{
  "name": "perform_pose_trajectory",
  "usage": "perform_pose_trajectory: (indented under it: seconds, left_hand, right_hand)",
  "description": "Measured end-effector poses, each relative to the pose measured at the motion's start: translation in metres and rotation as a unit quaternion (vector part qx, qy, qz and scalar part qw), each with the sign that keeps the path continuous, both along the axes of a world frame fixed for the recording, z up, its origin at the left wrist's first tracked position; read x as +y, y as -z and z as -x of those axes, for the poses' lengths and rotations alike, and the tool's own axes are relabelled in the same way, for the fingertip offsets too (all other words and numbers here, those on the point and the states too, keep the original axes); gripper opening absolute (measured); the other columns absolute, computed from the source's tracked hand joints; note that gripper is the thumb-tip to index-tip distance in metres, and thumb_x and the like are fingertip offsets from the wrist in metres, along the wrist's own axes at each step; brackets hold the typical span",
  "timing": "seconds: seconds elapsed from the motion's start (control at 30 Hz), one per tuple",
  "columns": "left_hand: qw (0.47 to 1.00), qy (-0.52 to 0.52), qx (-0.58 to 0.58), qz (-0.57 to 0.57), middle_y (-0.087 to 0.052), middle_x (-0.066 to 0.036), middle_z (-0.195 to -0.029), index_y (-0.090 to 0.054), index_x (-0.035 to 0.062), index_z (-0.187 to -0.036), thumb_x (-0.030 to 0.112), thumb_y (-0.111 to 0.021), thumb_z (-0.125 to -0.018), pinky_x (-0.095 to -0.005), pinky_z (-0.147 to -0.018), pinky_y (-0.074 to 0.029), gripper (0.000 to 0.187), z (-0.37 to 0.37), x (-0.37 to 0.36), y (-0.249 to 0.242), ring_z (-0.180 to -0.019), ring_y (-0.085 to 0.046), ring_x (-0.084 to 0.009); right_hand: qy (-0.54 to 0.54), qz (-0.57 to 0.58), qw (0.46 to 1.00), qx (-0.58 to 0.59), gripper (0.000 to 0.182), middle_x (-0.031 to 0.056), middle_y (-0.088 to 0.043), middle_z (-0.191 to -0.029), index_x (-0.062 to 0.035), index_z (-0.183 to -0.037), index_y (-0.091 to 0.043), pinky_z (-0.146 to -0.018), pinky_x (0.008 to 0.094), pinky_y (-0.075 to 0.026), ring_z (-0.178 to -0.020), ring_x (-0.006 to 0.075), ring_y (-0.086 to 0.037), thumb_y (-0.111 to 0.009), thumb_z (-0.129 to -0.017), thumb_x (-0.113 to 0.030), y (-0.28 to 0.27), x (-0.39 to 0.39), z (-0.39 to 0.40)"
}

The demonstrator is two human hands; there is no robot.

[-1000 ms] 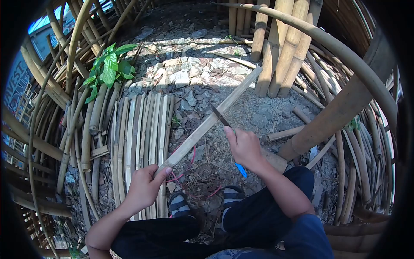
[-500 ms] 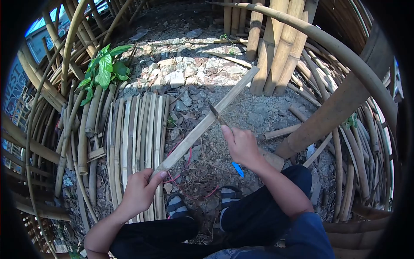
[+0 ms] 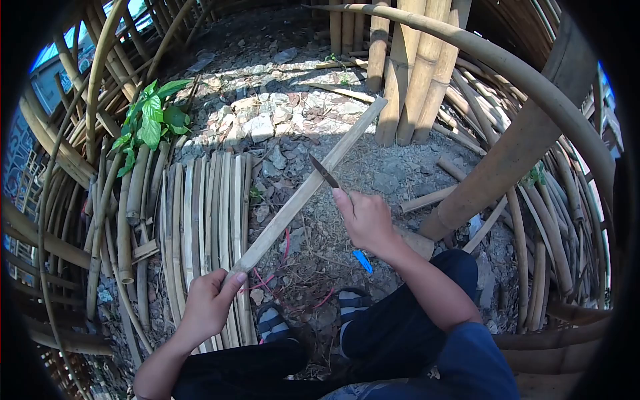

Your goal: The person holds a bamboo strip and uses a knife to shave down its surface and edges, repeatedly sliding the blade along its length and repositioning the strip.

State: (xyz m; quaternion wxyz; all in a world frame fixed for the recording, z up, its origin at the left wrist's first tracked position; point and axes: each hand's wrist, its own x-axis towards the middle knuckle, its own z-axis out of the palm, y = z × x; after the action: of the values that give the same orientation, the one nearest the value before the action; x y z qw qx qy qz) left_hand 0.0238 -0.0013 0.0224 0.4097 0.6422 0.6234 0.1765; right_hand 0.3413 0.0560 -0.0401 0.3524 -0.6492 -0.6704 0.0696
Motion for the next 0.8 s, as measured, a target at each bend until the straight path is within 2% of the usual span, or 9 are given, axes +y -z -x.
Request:
perform_pose_trajectory:
  seconds: [0.03,0.1,0.2,0.27,0.33,0.43,0.57,0.67,0.8]
  left_hand:
    - [1.0,0.002,0.003,0.0,-0.041,-0.001,-0.052,-0.061,-0.0037,-0.077,0.034,-0.062,-0.101,-0.0327,-0.048,-0.03,0.045,-0.001,-0.002,-0.002,-0.053,-0.035,-0.007]
    - [1.0,0.008,-0.017,0.024,-0.04,0.001,-0.053,-0.059,-0.0032,-0.075,0.034,-0.062,-0.101,-0.0322,-0.048,-0.03,0.045,-0.003,-0.003,-0.005,-0.054,-0.034,-0.0063]
    - [0.999,0.007,-0.019,0.025,-0.039,0.002,-0.054,-0.058,-0.0029,-0.075,0.033,-0.061,-0.101,-0.0318,-0.048,-0.03,0.045,-0.003,-0.006,-0.004,-0.055,-0.034,-0.0057]
    - [1.0,0.004,-0.011,0.022,-0.039,0.003,-0.054,-0.058,-0.0027,-0.074,0.033,-0.061,-0.101,-0.0315,-0.048,-0.03,0.045,0.0,-0.007,-0.006,-0.055,-0.034,-0.0057]
    - [1.0,-0.001,-0.01,0.018,-0.039,0.003,-0.055,-0.057,-0.0024,-0.074,0.033,-0.061,-0.101,-0.0313,-0.048,-0.029,0.045,0.002,-0.01,-0.007,-0.055,-0.033,-0.0056]
    - [0.999,0.009,0.008,0.043,-0.04,0.003,-0.055,-0.057,-0.0018,-0.074,0.032,-0.061,-0.102,-0.0308,-0.048,-0.029,0.044,0.0,-0.006,-0.006,-0.055,-0.033,-0.0051]
    - [0.998,-0.004,-0.038,0.047,-0.041,0.004,-0.055,-0.057,-0.0006,-0.074,0.032,-0.061,-0.102,-0.03,-0.047,-0.029,0.043,-0.001,-0.004,-0.003,-0.055,-0.034,-0.0048]
    - [0.998,-0.007,-0.037,0.045,-0.041,0.004,-0.055,-0.056,-0.0002,-0.073,0.033,-0.061,-0.102,-0.0296,-0.047,-0.029,0.044,0.0,-0.005,-0.005,-0.055,-0.034,-0.0048]
    - [1.0,-0.008,-0.009,0.027,-0.04,0.004,-0.056,-0.054,0.0002,-0.071,0.034,-0.061,-0.102,-0.03,-0.047,-0.029,0.046,0.003,-0.006,-0.011,-0.055,-0.034,-0.0051]
  right_hand:
    - [0.002,0.0,1.0,0.003,0.059,0.0197,-0.061,-0.056,-0.0022,-0.067,-0.063,-0.052,0.0491,-0.05,-0.053,0.0396,-0.064,-0.048,-0.101,-0.048,-0.005,-0.013,0.013]
    - [-0.114,0.043,0.993,0.005,0.056,0.0236,-0.06,-0.062,0.0003,-0.071,-0.063,-0.06,0.0533,-0.048,-0.061,0.0448,-0.063,-0.049,-0.102,-0.044,-0.012,-0.033,0.033]
    - [-0.125,0.04,0.991,-0.035,0.055,0.0239,-0.06,-0.062,0.0005,-0.073,-0.065,-0.062,0.054,-0.048,-0.062,0.0452,-0.063,-0.05,-0.102,-0.044,-0.015,-0.033,0.029]
    - [-0.01,0.033,0.999,0.02,0.062,0.0247,-0.061,-0.061,0.0,-0.071,-0.065,-0.063,0.0552,-0.051,-0.064,0.0441,-0.065,-0.046,-0.102,-0.05,-0.014,-0.004,-0.009]
    - [0.079,0.035,0.996,-0.012,0.063,0.0256,-0.062,-0.063,0.0008,-0.071,-0.065,-0.063,0.0549,-0.05,-0.064,0.0455,-0.065,-0.044,-0.102,-0.05,-0.013,0.025,-0.046]
    - [0.071,0.03,0.996,0.036,0.065,0.0261,-0.063,-0.064,0.0016,-0.071,-0.065,-0.064,0.0549,-0.05,-0.065,0.0468,-0.065,-0.043,-0.103,-0.05,-0.017,0.022,-0.047]
    - [-0.092,0.06,0.994,0.013,0.064,0.0245,-0.061,-0.061,-0.0001,-0.067,-0.063,-0.062,0.0544,-0.051,-0.062,0.0442,-0.065,-0.045,-0.102,-0.051,-0.005,-0.025,0.014]
    - [-0.14,0.066,0.988,-0.009,0.063,0.0234,-0.06,-0.058,-0.0017,-0.065,-0.062,-0.058,0.0533,-0.05,-0.06,0.0419,-0.065,-0.046,-0.101,-0.051,-0.009,-0.035,0.025]
    - [-0.034,0.016,0.998,-0.048,0.063,0.0227,-0.06,-0.057,-0.0019,-0.066,-0.062,-0.055,0.0523,-0.05,-0.057,0.0408,-0.065,-0.047,-0.101,-0.052,-0.012,0.002,-0.02]
